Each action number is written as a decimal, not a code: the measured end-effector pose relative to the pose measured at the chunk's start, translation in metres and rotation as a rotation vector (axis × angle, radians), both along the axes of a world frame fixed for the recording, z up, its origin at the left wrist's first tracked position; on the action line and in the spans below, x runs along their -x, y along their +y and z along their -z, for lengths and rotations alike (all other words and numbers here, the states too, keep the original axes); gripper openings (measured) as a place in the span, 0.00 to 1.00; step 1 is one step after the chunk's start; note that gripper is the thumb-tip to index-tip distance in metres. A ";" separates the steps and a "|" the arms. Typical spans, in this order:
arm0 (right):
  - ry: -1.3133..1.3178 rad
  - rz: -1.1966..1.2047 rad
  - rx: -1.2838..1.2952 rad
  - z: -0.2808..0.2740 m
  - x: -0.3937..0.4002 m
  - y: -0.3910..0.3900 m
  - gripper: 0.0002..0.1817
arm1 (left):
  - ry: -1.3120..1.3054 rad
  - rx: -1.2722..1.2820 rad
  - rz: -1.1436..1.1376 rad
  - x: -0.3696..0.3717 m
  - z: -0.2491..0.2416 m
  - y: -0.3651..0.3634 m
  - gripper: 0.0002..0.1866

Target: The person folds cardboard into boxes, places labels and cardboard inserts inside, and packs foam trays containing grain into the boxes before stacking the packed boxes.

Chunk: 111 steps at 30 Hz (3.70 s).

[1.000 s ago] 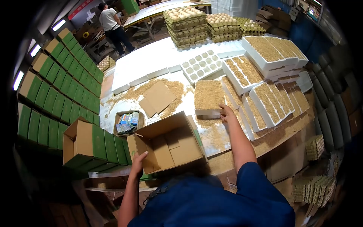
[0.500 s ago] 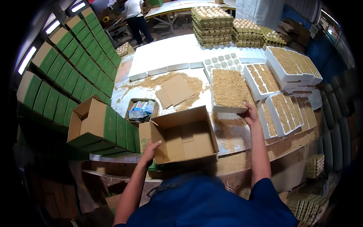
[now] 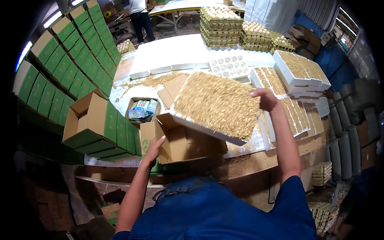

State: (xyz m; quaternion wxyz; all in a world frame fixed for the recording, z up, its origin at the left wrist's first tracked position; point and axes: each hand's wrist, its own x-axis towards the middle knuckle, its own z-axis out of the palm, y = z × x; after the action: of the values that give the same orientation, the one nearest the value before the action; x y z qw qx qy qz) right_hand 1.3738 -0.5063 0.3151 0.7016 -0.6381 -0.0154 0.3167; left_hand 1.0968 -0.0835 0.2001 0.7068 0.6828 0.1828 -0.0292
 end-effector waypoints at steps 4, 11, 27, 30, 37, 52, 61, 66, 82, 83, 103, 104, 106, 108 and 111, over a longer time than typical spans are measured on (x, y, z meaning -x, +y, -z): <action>-0.036 -0.173 0.170 -0.010 0.014 0.054 0.15 | -0.051 -0.106 0.016 -0.002 0.011 0.006 0.23; -0.311 -0.650 -0.123 -0.004 0.012 0.093 0.16 | -0.045 -0.030 0.057 0.005 0.004 0.004 0.24; -0.047 -0.724 0.303 -0.005 -0.028 0.158 0.05 | -0.299 -0.077 0.084 -0.030 0.114 0.011 0.32; -0.054 -0.842 0.352 -0.011 -0.015 0.166 0.08 | -0.307 -0.198 0.106 -0.020 0.092 0.007 0.33; -0.032 -0.908 0.302 0.010 -0.015 0.153 0.18 | -0.226 -0.016 0.090 -0.012 0.032 -0.004 0.46; -0.297 -0.953 0.487 0.006 0.004 0.171 0.32 | -0.321 -0.422 -0.211 -0.006 -0.003 -0.025 0.39; -1.079 -0.721 0.952 0.029 0.071 0.202 0.16 | -0.369 -1.075 0.391 -0.009 -0.050 -0.066 0.46; -1.269 -0.517 0.786 0.072 0.075 0.192 0.08 | -0.201 -1.354 0.612 -0.014 -0.069 -0.087 0.50; -0.936 -0.059 0.679 0.077 -0.036 0.132 0.12 | 0.030 -1.395 0.702 -0.028 -0.037 -0.084 0.50; -0.925 -0.109 0.726 0.100 -0.052 0.136 0.13 | 0.037 -1.386 0.706 -0.030 -0.035 -0.083 0.51; -1.352 -0.646 0.852 0.288 -0.144 0.283 0.22 | 0.138 -1.149 0.744 -0.055 -0.056 -0.075 0.45; -1.372 -0.676 0.864 0.289 -0.147 0.283 0.17 | 0.135 -1.148 0.744 -0.056 -0.056 -0.075 0.45; -1.347 -0.730 0.885 0.285 -0.149 0.282 0.13 | 0.133 -1.143 0.743 -0.055 -0.057 -0.076 0.44; -1.330 -0.759 0.883 0.279 -0.152 0.282 0.13 | 0.124 -1.144 0.731 -0.056 -0.057 -0.076 0.44; -1.358 -0.649 0.905 0.251 -0.140 0.282 0.11 | 0.141 -1.140 0.723 -0.053 -0.057 -0.077 0.44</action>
State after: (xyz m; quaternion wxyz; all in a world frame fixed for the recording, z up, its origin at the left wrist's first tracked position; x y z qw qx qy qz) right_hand 1.5134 -0.2245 0.0640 0.0957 -0.8698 -0.4832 0.0284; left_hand 1.1503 -0.1606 0.2574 0.1686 0.9634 -0.0244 -0.2072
